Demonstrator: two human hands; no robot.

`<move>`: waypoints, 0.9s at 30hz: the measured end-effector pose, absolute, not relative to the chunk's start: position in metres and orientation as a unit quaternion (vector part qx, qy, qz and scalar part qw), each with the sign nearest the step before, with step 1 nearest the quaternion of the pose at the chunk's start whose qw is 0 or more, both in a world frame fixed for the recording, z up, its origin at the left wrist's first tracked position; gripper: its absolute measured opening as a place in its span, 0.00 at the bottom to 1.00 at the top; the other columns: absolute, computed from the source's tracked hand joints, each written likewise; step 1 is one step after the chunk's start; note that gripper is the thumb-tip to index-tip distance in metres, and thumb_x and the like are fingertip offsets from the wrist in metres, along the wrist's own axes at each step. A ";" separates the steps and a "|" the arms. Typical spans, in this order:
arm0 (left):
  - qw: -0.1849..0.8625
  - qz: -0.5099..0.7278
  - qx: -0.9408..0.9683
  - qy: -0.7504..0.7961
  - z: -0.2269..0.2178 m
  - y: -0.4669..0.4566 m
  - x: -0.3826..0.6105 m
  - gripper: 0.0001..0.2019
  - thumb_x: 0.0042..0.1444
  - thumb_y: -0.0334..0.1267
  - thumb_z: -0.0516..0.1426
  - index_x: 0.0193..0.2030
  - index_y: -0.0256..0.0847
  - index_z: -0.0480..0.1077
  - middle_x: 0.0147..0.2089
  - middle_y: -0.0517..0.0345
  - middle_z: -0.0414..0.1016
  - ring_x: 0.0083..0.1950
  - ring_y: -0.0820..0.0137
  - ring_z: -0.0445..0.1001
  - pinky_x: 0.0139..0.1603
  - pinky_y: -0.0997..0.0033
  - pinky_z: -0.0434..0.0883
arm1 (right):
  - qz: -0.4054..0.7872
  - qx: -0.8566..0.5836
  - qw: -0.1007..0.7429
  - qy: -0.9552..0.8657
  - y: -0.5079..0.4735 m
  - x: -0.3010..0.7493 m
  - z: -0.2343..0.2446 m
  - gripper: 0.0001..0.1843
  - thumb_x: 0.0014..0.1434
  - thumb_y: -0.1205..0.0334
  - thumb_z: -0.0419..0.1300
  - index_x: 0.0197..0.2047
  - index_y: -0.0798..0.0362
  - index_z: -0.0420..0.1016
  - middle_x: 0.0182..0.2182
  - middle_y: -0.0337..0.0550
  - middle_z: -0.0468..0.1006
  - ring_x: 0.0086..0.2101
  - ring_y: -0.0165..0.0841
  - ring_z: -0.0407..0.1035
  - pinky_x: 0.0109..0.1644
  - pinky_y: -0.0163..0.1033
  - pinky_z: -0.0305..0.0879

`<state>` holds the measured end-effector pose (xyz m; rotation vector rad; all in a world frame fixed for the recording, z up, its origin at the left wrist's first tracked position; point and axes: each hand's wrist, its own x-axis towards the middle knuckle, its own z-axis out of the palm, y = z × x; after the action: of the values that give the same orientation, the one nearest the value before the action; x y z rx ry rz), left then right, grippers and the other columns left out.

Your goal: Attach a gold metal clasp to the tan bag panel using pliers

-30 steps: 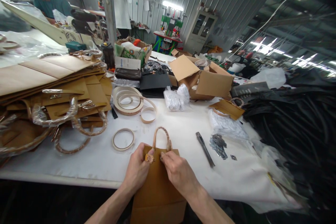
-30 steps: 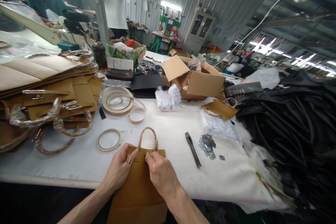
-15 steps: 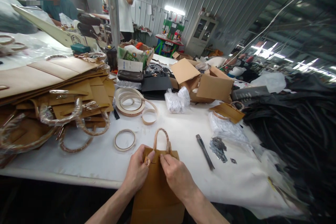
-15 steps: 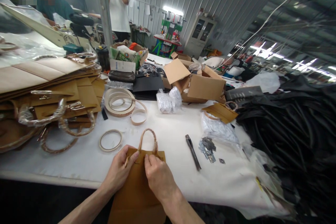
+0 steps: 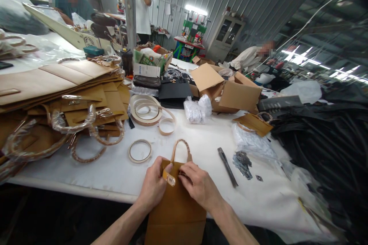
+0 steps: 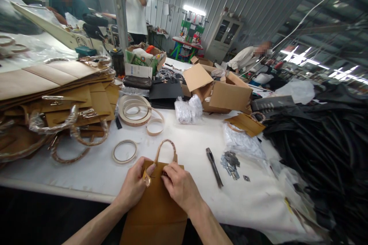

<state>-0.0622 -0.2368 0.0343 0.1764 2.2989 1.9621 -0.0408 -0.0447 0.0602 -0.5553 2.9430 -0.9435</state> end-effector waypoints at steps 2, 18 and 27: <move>0.059 0.649 0.052 0.757 0.034 -0.236 -0.062 0.09 0.68 0.45 0.55 0.38 0.43 0.68 0.32 0.63 0.74 0.34 0.67 0.70 0.36 0.71 0.66 | -0.281 -0.190 0.018 0.941 -0.045 -0.042 0.061 0.09 0.67 0.72 0.59 0.47 0.49 0.73 0.43 0.40 0.76 0.42 0.36 0.75 0.48 0.41 0.74; 0.077 0.644 0.091 0.756 0.034 -0.240 -0.055 0.11 0.70 0.48 0.54 0.42 0.44 0.67 0.33 0.62 0.74 0.34 0.68 0.70 0.34 0.70 0.65 | -0.330 -0.146 -0.011 0.933 -0.046 -0.041 0.060 0.08 0.63 0.73 0.66 0.41 0.49 0.81 0.35 0.38 0.81 0.37 0.33 0.76 0.44 0.36 0.72; 0.096 0.678 0.087 0.723 0.036 -0.241 -0.054 0.12 0.70 0.49 0.55 0.40 0.43 0.67 0.32 0.62 0.74 0.34 0.67 0.70 0.36 0.70 0.66 | -0.336 -0.165 0.032 0.927 -0.049 -0.057 0.067 0.12 0.60 0.77 0.66 0.35 0.48 0.80 0.32 0.33 0.79 0.35 0.30 0.76 0.41 0.33 0.70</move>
<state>-0.0542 -0.2411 0.0363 0.2564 2.1441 2.0101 -0.0570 -0.0492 0.0672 -0.5091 2.8525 -1.0350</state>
